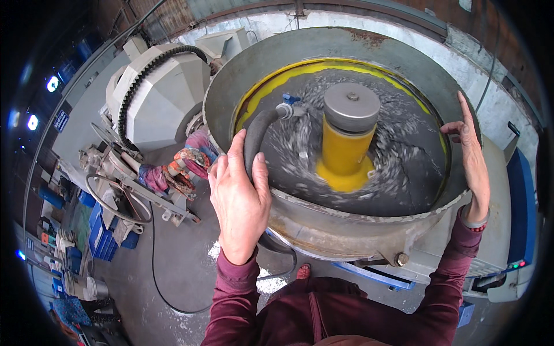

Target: The person operates a large industrial washing machine, using a hose to spray water into the rotating drum. They repeatedly adjust the hose and check the machine's contents while another person works in the background.

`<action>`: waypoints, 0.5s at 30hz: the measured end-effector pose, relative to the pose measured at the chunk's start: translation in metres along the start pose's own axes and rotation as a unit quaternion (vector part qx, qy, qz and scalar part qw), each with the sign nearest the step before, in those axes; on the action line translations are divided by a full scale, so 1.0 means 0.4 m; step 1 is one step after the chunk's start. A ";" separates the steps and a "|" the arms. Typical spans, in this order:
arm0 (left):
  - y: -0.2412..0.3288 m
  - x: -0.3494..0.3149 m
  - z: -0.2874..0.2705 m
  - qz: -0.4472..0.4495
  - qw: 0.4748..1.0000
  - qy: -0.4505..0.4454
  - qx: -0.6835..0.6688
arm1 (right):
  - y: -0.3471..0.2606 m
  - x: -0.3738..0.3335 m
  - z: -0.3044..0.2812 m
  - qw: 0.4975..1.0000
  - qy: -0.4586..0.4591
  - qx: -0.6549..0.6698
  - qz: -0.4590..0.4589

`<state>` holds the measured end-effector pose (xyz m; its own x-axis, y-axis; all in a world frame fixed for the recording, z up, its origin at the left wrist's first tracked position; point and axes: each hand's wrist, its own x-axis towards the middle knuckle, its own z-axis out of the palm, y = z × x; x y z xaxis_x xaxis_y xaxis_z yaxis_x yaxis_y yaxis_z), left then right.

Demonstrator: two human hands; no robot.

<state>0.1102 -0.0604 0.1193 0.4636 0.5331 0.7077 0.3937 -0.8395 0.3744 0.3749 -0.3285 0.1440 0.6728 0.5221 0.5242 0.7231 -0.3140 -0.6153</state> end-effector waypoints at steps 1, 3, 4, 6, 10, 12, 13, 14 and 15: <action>-0.002 0.000 0.000 0.004 1.000 0.003 0.003 | 0.003 0.001 0.001 1.000 -0.001 0.004 0.000; -0.004 0.000 0.003 0.013 1.000 0.009 0.010 | 0.003 0.001 -0.001 1.000 -0.001 0.010 0.000; -0.004 0.000 0.003 0.013 1.000 0.011 0.010 | 0.004 0.001 -0.002 1.000 -0.001 0.015 -0.001; -0.004 0.000 -0.001 0.008 1.000 0.008 0.009 | 0.008 0.001 -0.003 1.000 0.002 0.005 -0.005; -0.003 0.000 -0.002 0.005 1.000 0.002 0.006 | 0.002 0.000 -0.001 1.000 0.003 0.001 -0.002; -0.005 -0.001 -0.001 0.007 1.000 0.000 0.007 | 0.003 0.001 0.000 1.000 0.001 -0.003 -0.007; -0.006 0.000 -0.001 0.012 1.000 0.003 0.007 | 0.003 0.001 -0.001 1.000 0.002 -0.006 -0.010; -0.007 0.001 0.001 0.018 1.000 0.006 0.008 | 0.006 0.001 -0.001 1.000 0.002 -0.008 -0.011; -0.008 0.002 0.001 0.023 1.000 0.008 0.009 | 0.008 0.001 0.000 1.000 0.002 -0.010 -0.011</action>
<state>0.1096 -0.0573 0.1183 0.4686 0.4920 0.7338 0.3866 -0.8610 0.3304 0.3774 -0.3293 0.1421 0.6567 0.5255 0.5409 0.7413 -0.3182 -0.5910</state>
